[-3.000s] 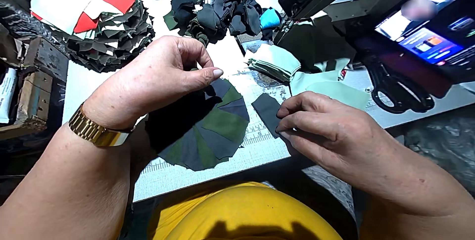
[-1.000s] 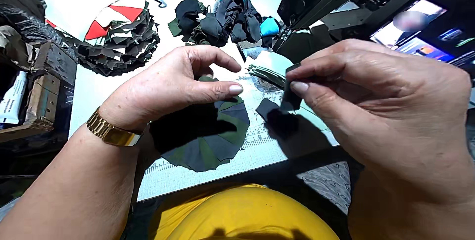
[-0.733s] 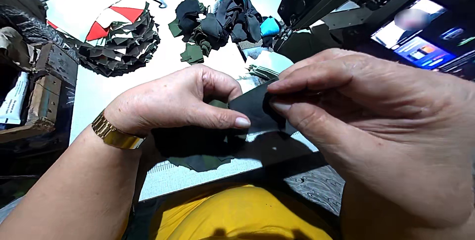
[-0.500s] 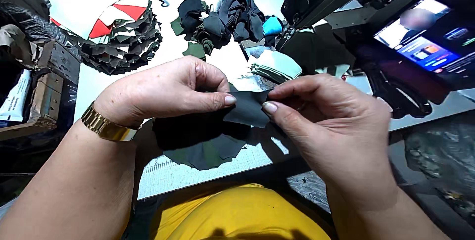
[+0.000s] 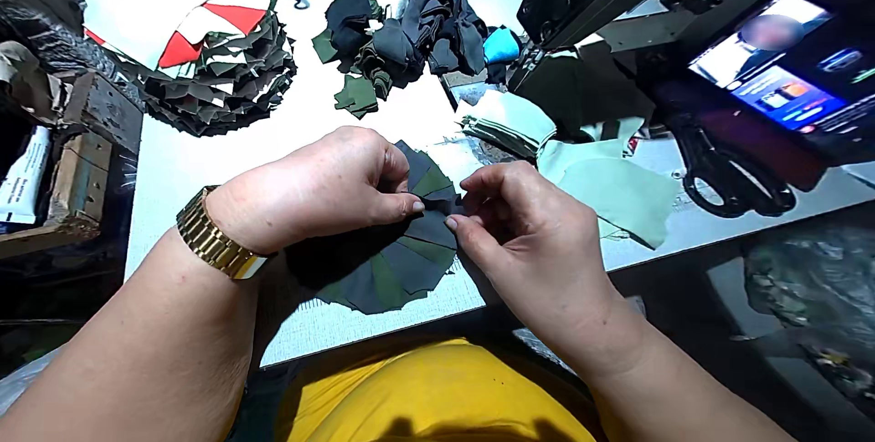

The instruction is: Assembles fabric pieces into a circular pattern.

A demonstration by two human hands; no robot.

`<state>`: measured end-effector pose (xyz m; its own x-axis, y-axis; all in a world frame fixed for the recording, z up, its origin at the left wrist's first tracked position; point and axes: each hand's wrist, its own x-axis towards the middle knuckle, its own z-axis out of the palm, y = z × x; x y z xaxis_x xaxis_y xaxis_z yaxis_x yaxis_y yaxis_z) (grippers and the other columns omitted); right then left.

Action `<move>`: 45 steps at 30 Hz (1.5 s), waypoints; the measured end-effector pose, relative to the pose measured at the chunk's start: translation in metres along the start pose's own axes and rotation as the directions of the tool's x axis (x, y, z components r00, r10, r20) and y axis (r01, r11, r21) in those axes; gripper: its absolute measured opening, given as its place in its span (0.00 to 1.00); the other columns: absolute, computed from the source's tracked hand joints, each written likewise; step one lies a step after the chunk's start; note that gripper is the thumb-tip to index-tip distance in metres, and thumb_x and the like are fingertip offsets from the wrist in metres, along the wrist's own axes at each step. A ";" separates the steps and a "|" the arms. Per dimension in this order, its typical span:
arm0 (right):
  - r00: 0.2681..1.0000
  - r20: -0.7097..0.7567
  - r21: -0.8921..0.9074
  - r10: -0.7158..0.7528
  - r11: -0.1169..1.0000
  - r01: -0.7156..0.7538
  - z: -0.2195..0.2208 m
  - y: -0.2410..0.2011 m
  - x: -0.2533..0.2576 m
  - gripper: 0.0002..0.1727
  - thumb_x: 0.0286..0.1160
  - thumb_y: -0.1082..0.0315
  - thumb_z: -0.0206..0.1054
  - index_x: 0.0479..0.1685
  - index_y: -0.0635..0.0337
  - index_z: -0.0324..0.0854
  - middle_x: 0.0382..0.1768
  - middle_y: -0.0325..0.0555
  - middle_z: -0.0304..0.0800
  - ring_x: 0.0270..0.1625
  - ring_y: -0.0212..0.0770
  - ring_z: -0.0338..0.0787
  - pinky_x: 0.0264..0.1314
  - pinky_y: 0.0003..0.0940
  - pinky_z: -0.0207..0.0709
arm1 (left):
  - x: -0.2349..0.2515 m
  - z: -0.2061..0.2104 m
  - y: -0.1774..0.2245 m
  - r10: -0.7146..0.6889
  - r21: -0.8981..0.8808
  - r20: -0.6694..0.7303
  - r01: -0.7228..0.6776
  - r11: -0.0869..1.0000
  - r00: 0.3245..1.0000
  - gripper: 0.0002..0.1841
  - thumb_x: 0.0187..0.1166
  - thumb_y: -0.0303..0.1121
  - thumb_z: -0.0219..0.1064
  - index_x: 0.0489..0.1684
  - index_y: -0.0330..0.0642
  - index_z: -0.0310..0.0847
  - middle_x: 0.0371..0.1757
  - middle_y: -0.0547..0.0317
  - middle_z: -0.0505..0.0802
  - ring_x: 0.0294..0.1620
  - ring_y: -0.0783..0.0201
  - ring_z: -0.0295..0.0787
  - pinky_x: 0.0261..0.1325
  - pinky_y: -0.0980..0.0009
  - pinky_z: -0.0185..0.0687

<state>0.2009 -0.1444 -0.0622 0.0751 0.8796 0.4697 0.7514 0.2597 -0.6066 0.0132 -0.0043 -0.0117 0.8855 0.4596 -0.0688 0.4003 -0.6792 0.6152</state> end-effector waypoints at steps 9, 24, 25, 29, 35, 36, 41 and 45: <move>0.997 -0.001 -0.117 -0.074 0.990 0.073 -0.019 0.003 0.007 0.06 0.75 0.70 0.70 0.46 0.62 0.85 0.43 0.43 0.80 0.34 0.26 0.81 0.34 0.16 0.78 | 0.001 0.003 0.001 -0.024 0.090 -0.038 0.027 0.996 0.999 0.14 0.76 0.46 0.76 0.22 0.52 0.85 0.19 0.73 0.84 0.22 0.77 0.77 0.25 0.75 0.72; 0.971 0.125 -0.063 -0.202 0.975 0.211 -0.020 0.004 0.008 0.12 0.79 0.65 0.67 0.52 0.57 0.93 0.45 0.39 0.84 0.42 0.28 0.83 0.42 0.19 0.79 | -0.005 -0.014 -0.011 -0.043 0.066 -0.267 0.063 0.996 0.963 0.09 0.74 0.43 0.77 0.34 0.51 0.87 0.24 0.70 0.87 0.24 0.75 0.81 0.28 0.72 0.77; 0.972 0.103 -0.056 -0.210 0.975 0.217 -0.020 0.003 0.009 0.12 0.79 0.66 0.67 0.52 0.58 0.92 0.45 0.40 0.84 0.42 0.27 0.83 0.42 0.18 0.79 | -0.005 -0.017 -0.014 -0.062 0.022 -0.314 0.072 0.997 0.947 0.08 0.78 0.43 0.73 0.37 0.50 0.87 0.25 0.70 0.87 0.23 0.76 0.80 0.28 0.74 0.76; 0.957 0.119 -0.052 -0.264 0.961 0.272 -0.011 0.003 0.013 0.14 0.80 0.65 0.65 0.56 0.57 0.92 0.48 0.42 0.85 0.46 0.33 0.84 0.46 0.25 0.80 | -0.007 -0.025 -0.026 -0.212 -0.190 -0.417 0.144 0.971 0.884 0.11 0.84 0.34 0.59 0.58 0.44 0.82 0.29 0.65 0.85 0.22 0.75 0.74 0.25 0.77 0.68; 0.910 0.274 -0.113 -0.312 0.929 0.353 0.007 0.008 0.012 0.17 0.78 0.65 0.63 0.60 0.50 0.92 0.52 0.43 0.82 0.53 0.40 0.82 0.49 0.33 0.80 | 0.003 -0.022 -0.048 -0.341 -0.361 -0.448 0.182 0.915 0.826 0.28 0.74 0.27 0.54 0.79 0.45 0.67 0.52 0.53 0.89 0.48 0.64 0.88 0.51 0.61 0.84; 0.912 0.274 -0.108 -0.306 0.932 0.346 0.005 0.008 0.011 0.17 0.79 0.64 0.62 0.61 0.49 0.92 0.52 0.42 0.83 0.53 0.39 0.83 0.50 0.32 0.81 | 0.005 -0.021 -0.050 -0.340 -0.383 -0.472 0.158 0.910 0.813 0.30 0.73 0.24 0.56 0.81 0.46 0.66 0.57 0.52 0.89 0.51 0.64 0.89 0.54 0.62 0.86; 0.930 0.247 -0.053 -0.272 0.955 0.293 -0.013 0.013 0.008 0.19 0.83 0.57 0.61 0.66 0.48 0.89 0.54 0.38 0.81 0.52 0.32 0.82 0.49 0.27 0.80 | 0.016 -0.014 -0.058 -0.233 -0.389 -0.562 -0.005 0.921 0.794 0.31 0.74 0.17 0.59 0.81 0.46 0.71 0.70 0.53 0.86 0.62 0.64 0.89 0.61 0.64 0.87; 0.944 0.223 -0.050 -0.243 0.964 0.261 -0.038 0.015 0.003 0.17 0.84 0.57 0.62 0.63 0.48 0.90 0.51 0.36 0.83 0.50 0.31 0.82 0.48 0.26 0.79 | 0.020 -0.010 -0.065 -0.118 -0.166 -0.542 0.032 0.986 0.832 0.24 0.77 0.20 0.62 0.73 0.47 0.81 0.68 0.57 0.89 0.64 0.66 0.88 0.68 0.61 0.85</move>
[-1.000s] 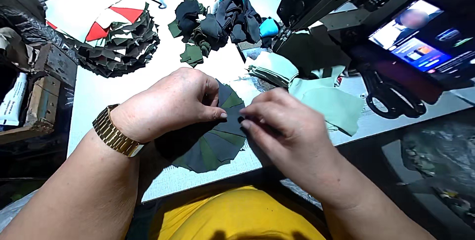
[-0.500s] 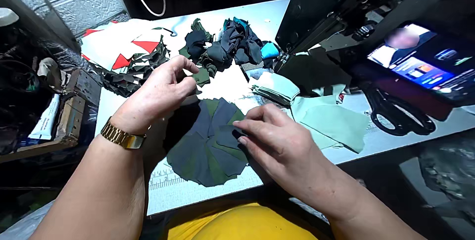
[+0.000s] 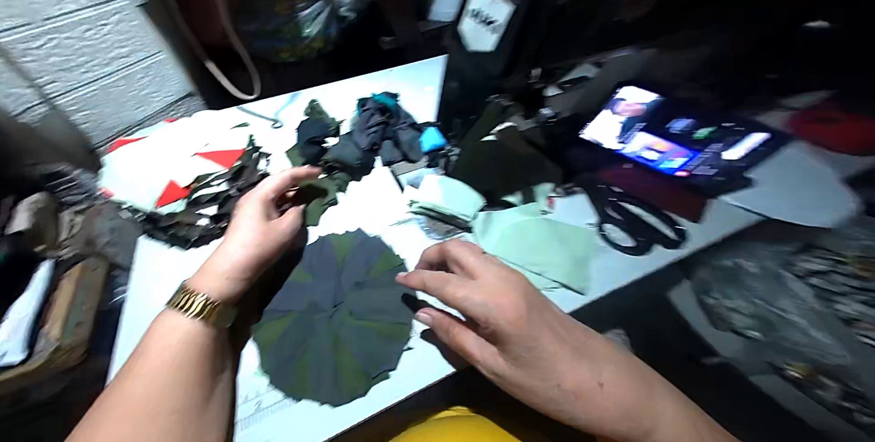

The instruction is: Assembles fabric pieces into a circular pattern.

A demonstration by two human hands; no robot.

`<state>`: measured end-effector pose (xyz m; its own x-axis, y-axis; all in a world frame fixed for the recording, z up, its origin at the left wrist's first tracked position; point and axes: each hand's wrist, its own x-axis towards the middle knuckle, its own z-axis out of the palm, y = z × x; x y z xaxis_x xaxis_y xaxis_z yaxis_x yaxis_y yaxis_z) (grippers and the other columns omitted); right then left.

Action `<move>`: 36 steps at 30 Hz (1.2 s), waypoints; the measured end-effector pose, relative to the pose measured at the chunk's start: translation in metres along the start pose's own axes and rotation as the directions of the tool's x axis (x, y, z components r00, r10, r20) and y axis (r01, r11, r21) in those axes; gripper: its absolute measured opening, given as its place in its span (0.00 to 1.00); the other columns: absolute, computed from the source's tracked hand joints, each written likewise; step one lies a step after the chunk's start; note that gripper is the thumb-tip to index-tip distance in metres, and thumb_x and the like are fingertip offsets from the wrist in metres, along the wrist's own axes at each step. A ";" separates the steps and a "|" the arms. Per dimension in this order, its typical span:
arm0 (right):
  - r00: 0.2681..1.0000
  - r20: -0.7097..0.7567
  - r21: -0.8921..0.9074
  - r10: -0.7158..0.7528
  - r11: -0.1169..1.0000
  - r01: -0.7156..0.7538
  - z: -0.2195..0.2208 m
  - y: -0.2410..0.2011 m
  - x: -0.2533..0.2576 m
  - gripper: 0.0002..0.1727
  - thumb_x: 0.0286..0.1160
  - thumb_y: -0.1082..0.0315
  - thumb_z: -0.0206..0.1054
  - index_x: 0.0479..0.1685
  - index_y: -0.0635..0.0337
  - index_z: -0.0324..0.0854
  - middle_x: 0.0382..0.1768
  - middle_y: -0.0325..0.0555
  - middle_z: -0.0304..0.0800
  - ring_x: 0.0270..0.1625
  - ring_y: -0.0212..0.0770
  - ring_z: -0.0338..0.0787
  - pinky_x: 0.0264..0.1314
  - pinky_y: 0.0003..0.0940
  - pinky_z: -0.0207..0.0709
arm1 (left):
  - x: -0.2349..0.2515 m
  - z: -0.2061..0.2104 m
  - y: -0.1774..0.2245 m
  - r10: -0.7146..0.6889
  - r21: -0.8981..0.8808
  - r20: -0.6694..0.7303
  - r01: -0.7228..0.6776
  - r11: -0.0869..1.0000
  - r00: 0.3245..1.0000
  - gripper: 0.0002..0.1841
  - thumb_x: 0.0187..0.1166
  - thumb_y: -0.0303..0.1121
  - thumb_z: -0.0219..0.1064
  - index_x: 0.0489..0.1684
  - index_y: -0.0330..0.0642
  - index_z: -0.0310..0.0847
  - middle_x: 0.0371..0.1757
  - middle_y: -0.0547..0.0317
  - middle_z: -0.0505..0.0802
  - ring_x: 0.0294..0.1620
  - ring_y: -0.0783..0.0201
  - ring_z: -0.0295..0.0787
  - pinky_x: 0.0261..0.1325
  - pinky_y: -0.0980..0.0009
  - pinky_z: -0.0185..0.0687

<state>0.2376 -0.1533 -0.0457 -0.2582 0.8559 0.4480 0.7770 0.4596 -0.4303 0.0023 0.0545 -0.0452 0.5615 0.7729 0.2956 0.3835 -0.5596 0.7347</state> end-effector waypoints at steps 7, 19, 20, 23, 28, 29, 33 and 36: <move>0.985 -0.071 -0.096 0.156 0.982 -0.162 -0.054 0.024 -0.024 0.10 0.79 0.64 0.68 0.51 0.51 0.93 0.46 0.35 0.88 0.45 0.28 0.87 0.47 0.26 0.85 | -0.006 0.004 -0.008 0.093 0.230 -0.046 -0.080 0.970 0.995 0.15 0.74 0.21 0.68 0.55 0.47 0.91 0.64 0.54 0.89 0.64 0.55 0.86 0.63 0.47 0.82; 0.807 -0.416 -0.226 0.419 0.812 -0.538 -0.083 0.114 -0.036 0.05 0.76 0.77 0.70 0.40 0.63 0.93 0.40 0.51 0.91 0.43 0.45 0.91 0.49 0.45 0.85 | -0.008 0.006 -0.019 0.146 0.296 -0.087 -0.114 0.948 0.986 0.14 0.69 0.32 0.74 0.53 0.45 0.90 0.74 0.45 0.80 0.65 0.49 0.81 0.61 0.45 0.79; 0.810 -0.410 -0.222 0.418 0.816 -0.534 -0.082 0.115 -0.034 0.05 0.76 0.76 0.71 0.40 0.63 0.93 0.40 0.51 0.91 0.43 0.45 0.91 0.49 0.45 0.86 | -0.008 0.005 -0.021 0.150 0.304 -0.095 -0.115 0.946 0.984 0.13 0.69 0.34 0.74 0.51 0.45 0.91 0.73 0.45 0.81 0.66 0.49 0.81 0.62 0.45 0.78; 0.846 -0.395 -0.218 0.358 0.858 -0.465 -0.078 0.111 -0.027 0.05 0.77 0.74 0.70 0.41 0.61 0.93 0.40 0.47 0.91 0.42 0.40 0.90 0.46 0.38 0.85 | -0.011 0.004 -0.018 0.147 0.323 -0.109 -0.105 0.940 0.983 0.12 0.72 0.37 0.72 0.49 0.45 0.91 0.73 0.45 0.81 0.70 0.47 0.79 0.66 0.43 0.75; 0.919 -0.331 -0.181 0.214 0.941 -0.284 -0.068 0.094 -0.010 0.06 0.77 0.72 0.69 0.42 0.59 0.92 0.42 0.44 0.90 0.43 0.33 0.89 0.47 0.26 0.86 | -0.013 0.005 -0.008 0.178 0.312 -0.124 -0.132 0.941 0.976 0.12 0.75 0.37 0.69 0.48 0.44 0.91 0.70 0.47 0.83 0.69 0.52 0.80 0.68 0.50 0.77; 0.930 -0.311 -0.167 0.198 0.952 -0.258 -0.066 0.090 -0.007 0.06 0.76 0.73 0.69 0.42 0.60 0.92 0.42 0.44 0.89 0.43 0.33 0.89 0.47 0.26 0.86 | -0.013 0.005 -0.007 0.193 0.307 -0.128 -0.147 0.940 0.973 0.12 0.75 0.37 0.68 0.49 0.43 0.91 0.69 0.47 0.84 0.69 0.53 0.81 0.68 0.51 0.78; 0.955 -0.242 -0.129 0.170 0.970 -0.205 -0.070 0.080 -0.007 0.05 0.73 0.73 0.70 0.40 0.58 0.92 0.41 0.41 0.90 0.42 0.30 0.89 0.47 0.22 0.85 | -0.016 0.003 0.000 0.206 0.274 -0.141 -0.162 0.948 0.968 0.12 0.77 0.37 0.68 0.49 0.42 0.91 0.71 0.48 0.83 0.70 0.55 0.81 0.71 0.55 0.78; 0.951 -0.206 -0.143 0.231 0.954 -0.263 -0.078 0.086 -0.022 0.05 0.72 0.72 0.70 0.37 0.56 0.92 0.39 0.39 0.90 0.41 0.30 0.88 0.45 0.25 0.85 | -0.017 0.001 0.003 0.213 0.256 -0.150 -0.170 0.952 0.966 0.11 0.78 0.38 0.68 0.49 0.44 0.91 0.73 0.51 0.82 0.71 0.60 0.80 0.71 0.61 0.79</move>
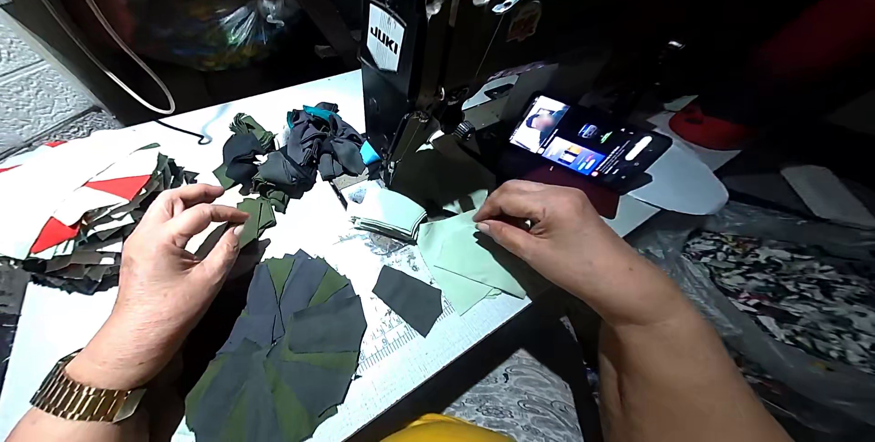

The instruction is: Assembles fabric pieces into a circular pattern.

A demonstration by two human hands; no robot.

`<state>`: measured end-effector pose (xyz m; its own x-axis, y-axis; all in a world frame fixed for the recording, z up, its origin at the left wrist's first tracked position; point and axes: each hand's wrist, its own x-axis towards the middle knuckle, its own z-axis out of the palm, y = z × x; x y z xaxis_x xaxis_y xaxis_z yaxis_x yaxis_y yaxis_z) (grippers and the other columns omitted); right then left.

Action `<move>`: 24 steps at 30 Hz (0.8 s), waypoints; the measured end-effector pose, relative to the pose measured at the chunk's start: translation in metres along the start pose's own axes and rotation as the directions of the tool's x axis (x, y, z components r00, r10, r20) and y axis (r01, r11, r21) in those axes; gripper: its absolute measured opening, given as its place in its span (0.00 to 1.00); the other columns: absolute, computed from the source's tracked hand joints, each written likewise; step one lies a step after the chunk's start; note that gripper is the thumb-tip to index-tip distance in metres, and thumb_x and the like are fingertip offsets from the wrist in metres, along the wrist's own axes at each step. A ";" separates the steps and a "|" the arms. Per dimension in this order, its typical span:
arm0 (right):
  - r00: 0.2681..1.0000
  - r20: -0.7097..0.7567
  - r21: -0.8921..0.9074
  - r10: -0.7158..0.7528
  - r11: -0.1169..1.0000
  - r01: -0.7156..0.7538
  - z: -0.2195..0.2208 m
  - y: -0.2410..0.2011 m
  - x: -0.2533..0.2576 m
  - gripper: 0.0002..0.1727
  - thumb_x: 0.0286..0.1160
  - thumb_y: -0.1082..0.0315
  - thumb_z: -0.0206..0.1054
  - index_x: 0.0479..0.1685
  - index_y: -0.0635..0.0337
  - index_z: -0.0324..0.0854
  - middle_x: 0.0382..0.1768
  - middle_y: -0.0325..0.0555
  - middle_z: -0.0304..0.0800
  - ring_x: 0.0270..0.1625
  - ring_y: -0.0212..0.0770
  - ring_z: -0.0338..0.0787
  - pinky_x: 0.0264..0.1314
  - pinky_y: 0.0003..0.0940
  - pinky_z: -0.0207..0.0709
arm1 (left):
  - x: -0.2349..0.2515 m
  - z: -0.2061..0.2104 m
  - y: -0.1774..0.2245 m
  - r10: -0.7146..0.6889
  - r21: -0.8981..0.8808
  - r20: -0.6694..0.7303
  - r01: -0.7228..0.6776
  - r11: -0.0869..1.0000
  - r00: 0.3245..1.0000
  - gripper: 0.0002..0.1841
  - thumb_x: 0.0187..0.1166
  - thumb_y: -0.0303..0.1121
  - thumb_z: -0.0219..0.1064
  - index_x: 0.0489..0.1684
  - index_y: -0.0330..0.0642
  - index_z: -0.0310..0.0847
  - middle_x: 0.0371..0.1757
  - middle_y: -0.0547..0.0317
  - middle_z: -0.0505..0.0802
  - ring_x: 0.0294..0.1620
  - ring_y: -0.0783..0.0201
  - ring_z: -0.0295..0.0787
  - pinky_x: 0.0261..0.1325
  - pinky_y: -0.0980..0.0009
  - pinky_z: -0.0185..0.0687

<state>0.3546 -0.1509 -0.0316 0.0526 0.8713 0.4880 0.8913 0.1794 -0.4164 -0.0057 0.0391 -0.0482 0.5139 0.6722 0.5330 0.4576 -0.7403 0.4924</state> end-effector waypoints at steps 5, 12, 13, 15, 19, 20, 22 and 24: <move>0.980 -0.024 -0.095 0.196 0.976 -0.197 -0.020 0.024 -0.025 0.04 0.72 0.76 0.72 0.37 0.59 0.91 0.40 0.44 0.91 0.42 0.37 0.89 0.46 0.39 0.85 | -0.001 -0.001 0.004 0.023 -0.032 0.001 -0.023 0.999 1.000 0.10 0.78 0.36 0.68 0.48 0.45 0.90 0.73 0.53 0.82 0.70 0.61 0.80 0.70 0.63 0.79; 0.971 -0.029 -0.093 0.238 0.966 -0.239 -0.024 0.024 -0.037 0.03 0.71 0.74 0.74 0.38 0.57 0.92 0.42 0.42 0.91 0.43 0.35 0.90 0.46 0.35 0.86 | 0.000 0.004 0.001 0.037 -0.068 0.000 -0.037 0.997 0.999 0.12 0.79 0.39 0.67 0.52 0.44 0.89 0.72 0.53 0.82 0.69 0.62 0.82 0.70 0.64 0.80; 0.973 -0.025 -0.096 0.228 0.969 -0.229 -0.021 0.025 -0.037 0.03 0.71 0.73 0.74 0.38 0.57 0.92 0.42 0.43 0.91 0.43 0.35 0.90 0.46 0.36 0.86 | -0.001 0.005 0.000 0.032 -0.075 -0.005 -0.032 0.997 0.999 0.12 0.79 0.39 0.67 0.52 0.44 0.89 0.71 0.54 0.83 0.67 0.63 0.83 0.68 0.65 0.81; 0.974 -0.015 -0.128 0.225 0.966 -0.225 -0.015 0.024 -0.036 0.03 0.71 0.72 0.76 0.40 0.57 0.92 0.42 0.44 0.90 0.43 0.39 0.89 0.47 0.40 0.86 | -0.001 0.005 0.000 0.019 -0.086 -0.003 -0.019 0.996 1.000 0.12 0.79 0.38 0.67 0.52 0.44 0.89 0.71 0.55 0.83 0.66 0.64 0.83 0.67 0.66 0.83; 0.967 -0.001 -0.203 0.253 0.947 -0.248 -0.004 0.020 -0.034 0.02 0.73 0.71 0.75 0.40 0.57 0.92 0.41 0.46 0.86 0.44 0.45 0.87 0.47 0.49 0.83 | -0.001 0.005 0.002 0.015 -0.090 -0.016 -0.017 0.996 1.000 0.13 0.79 0.39 0.67 0.52 0.43 0.90 0.70 0.55 0.84 0.65 0.64 0.84 0.67 0.67 0.82; 0.967 0.002 -0.204 0.255 0.947 -0.249 -0.002 0.019 -0.033 0.01 0.73 0.72 0.74 0.37 0.57 0.90 0.41 0.46 0.86 0.45 0.46 0.87 0.47 0.49 0.82 | -0.001 0.006 0.002 0.013 -0.097 -0.018 -0.015 0.995 1.000 0.13 0.79 0.39 0.67 0.52 0.43 0.90 0.70 0.55 0.84 0.66 0.64 0.84 0.67 0.67 0.83; 0.970 0.010 -0.210 0.244 0.949 -0.237 -0.001 0.021 -0.032 0.02 0.72 0.72 0.73 0.34 0.56 0.88 0.39 0.45 0.85 0.45 0.47 0.86 0.47 0.50 0.81 | -0.002 0.006 0.002 0.008 -0.110 -0.014 -0.009 0.994 1.000 0.12 0.79 0.37 0.67 0.51 0.42 0.90 0.71 0.55 0.83 0.68 0.64 0.83 0.69 0.67 0.83; 0.974 -0.004 -0.207 0.226 0.953 -0.222 -0.002 0.021 -0.032 0.01 0.71 0.71 0.72 0.34 0.57 0.87 0.39 0.46 0.86 0.47 0.48 0.86 0.48 0.52 0.80 | -0.002 0.006 0.002 0.009 -0.106 -0.013 -0.011 0.994 1.000 0.13 0.79 0.38 0.66 0.52 0.42 0.90 0.72 0.55 0.83 0.68 0.64 0.83 0.68 0.66 0.82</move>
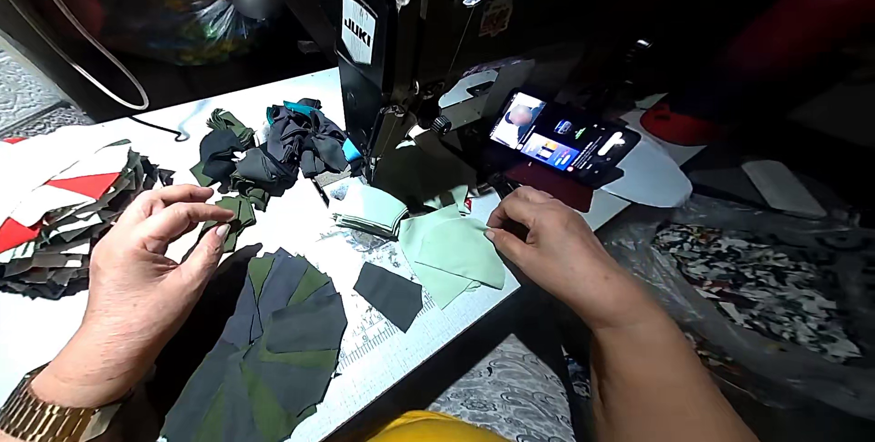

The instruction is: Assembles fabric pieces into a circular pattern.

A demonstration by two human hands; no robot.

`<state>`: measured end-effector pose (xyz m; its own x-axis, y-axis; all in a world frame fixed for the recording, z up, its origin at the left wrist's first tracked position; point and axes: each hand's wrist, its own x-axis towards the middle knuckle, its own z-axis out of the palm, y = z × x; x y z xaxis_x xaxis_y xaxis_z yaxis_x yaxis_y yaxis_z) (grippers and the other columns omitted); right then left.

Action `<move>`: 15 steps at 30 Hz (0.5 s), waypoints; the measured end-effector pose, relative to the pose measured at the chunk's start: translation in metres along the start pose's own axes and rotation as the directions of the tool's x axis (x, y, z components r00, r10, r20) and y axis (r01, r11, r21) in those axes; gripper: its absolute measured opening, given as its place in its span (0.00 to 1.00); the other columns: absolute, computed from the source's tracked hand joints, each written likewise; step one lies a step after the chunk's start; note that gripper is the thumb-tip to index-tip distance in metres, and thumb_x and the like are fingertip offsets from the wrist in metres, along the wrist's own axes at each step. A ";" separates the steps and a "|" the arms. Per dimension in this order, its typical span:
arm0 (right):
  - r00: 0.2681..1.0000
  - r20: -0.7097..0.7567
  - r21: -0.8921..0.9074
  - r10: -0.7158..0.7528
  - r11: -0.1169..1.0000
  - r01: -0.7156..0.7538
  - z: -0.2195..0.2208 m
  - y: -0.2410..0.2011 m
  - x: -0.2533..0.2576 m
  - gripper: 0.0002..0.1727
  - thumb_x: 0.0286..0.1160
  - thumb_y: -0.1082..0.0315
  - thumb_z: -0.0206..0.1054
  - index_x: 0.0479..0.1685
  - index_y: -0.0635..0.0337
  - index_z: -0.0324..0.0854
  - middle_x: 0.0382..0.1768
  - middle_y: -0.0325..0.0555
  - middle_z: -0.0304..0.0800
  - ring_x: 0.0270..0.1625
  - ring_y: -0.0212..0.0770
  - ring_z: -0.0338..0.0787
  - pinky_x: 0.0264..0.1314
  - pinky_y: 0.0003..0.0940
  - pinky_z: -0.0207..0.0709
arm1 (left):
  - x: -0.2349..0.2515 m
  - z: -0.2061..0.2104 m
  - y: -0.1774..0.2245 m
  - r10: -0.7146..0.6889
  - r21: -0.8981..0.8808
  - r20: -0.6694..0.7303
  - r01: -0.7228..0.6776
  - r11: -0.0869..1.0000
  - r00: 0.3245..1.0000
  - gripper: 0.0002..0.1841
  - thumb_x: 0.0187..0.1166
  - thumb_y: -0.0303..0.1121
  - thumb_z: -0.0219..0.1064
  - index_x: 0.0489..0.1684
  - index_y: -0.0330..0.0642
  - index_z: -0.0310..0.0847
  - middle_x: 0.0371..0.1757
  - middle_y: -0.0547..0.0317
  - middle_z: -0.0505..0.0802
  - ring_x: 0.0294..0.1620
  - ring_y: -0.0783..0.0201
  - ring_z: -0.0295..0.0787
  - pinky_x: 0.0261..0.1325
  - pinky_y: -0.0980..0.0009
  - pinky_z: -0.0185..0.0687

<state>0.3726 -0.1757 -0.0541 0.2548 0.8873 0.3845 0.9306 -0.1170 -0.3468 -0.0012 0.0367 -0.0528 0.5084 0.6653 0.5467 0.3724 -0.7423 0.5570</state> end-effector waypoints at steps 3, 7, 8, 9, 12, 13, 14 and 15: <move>0.996 -0.082 0.145 0.046 0.989 -0.034 -0.003 -0.004 -0.001 0.03 0.71 0.70 0.68 0.37 0.55 0.87 0.38 0.39 0.87 0.39 0.35 0.86 0.40 0.35 0.82 | 0.000 0.001 0.006 0.009 -0.045 -0.015 -0.009 0.999 1.000 0.14 0.78 0.38 0.66 0.52 0.41 0.89 0.71 0.55 0.83 0.66 0.65 0.84 0.67 0.69 0.84; 0.972 -0.201 0.445 0.119 0.895 -0.018 -0.016 -0.028 0.001 0.09 0.69 0.75 0.70 0.45 0.56 0.86 0.38 0.36 0.90 0.30 0.26 0.84 0.31 0.20 0.80 | 0.001 0.005 0.030 0.030 -0.170 -0.004 -0.031 0.985 1.000 0.13 0.77 0.37 0.67 0.51 0.39 0.89 0.69 0.57 0.85 0.66 0.67 0.85 0.67 0.71 0.85; 0.969 -0.224 0.452 0.101 0.892 0.012 -0.020 -0.037 0.002 0.09 0.69 0.76 0.71 0.47 0.57 0.87 0.40 0.36 0.90 0.31 0.27 0.85 0.33 0.20 0.82 | 0.000 0.007 0.035 0.044 -0.198 0.005 -0.042 0.979 0.999 0.13 0.77 0.38 0.68 0.51 0.40 0.89 0.68 0.60 0.86 0.66 0.68 0.86 0.67 0.72 0.86; 0.967 -0.245 0.447 0.064 0.893 0.054 -0.022 -0.047 0.002 0.10 0.70 0.76 0.71 0.47 0.58 0.88 0.42 0.37 0.90 0.35 0.27 0.87 0.37 0.21 0.84 | -0.001 0.009 0.040 0.063 -0.235 0.020 -0.057 0.970 0.998 0.13 0.77 0.39 0.69 0.53 0.43 0.89 0.67 0.62 0.86 0.64 0.69 0.86 0.65 0.73 0.87; 0.946 -0.295 0.428 -0.135 0.866 0.257 -0.025 -0.079 0.003 0.08 0.72 0.77 0.69 0.47 0.62 0.89 0.46 0.41 0.91 0.46 0.30 0.90 0.50 0.26 0.89 | -0.005 0.016 0.052 0.119 -0.366 0.078 -0.082 0.927 0.990 0.16 0.76 0.42 0.71 0.59 0.50 0.87 0.66 0.65 0.88 0.63 0.65 0.88 0.63 0.69 0.89; 0.929 -0.309 0.425 -0.202 0.845 0.325 -0.026 -0.091 0.003 0.08 0.72 0.77 0.69 0.47 0.63 0.89 0.46 0.41 0.91 0.48 0.31 0.91 0.53 0.27 0.90 | -0.007 0.018 0.055 0.129 -0.410 0.109 -0.074 0.909 0.986 0.18 0.76 0.43 0.72 0.62 0.52 0.86 0.67 0.64 0.88 0.65 0.63 0.88 0.64 0.66 0.89; 0.909 -0.324 0.430 -0.261 0.816 0.387 -0.027 -0.102 0.004 0.08 0.72 0.77 0.70 0.47 0.64 0.89 0.45 0.41 0.91 0.49 0.31 0.91 0.53 0.26 0.89 | -0.008 0.019 0.059 0.134 -0.456 0.139 -0.057 0.888 0.981 0.20 0.77 0.45 0.72 0.65 0.53 0.85 0.68 0.63 0.88 0.67 0.60 0.87 0.67 0.64 0.89; 0.887 -0.342 0.441 -0.310 0.781 0.443 -0.028 -0.113 0.003 0.08 0.72 0.77 0.70 0.47 0.65 0.89 0.44 0.41 0.91 0.48 0.31 0.91 0.53 0.25 0.89 | -0.009 0.019 0.062 0.133 -0.497 0.167 -0.033 0.867 0.977 0.21 0.78 0.46 0.71 0.68 0.54 0.84 0.69 0.62 0.88 0.70 0.58 0.86 0.69 0.62 0.88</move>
<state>0.2761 -0.1721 0.0103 0.0274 0.6707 0.7413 0.7234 0.4985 -0.4777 0.0318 -0.0167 -0.0352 0.6757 0.5382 0.5038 -0.0801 -0.6258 0.7759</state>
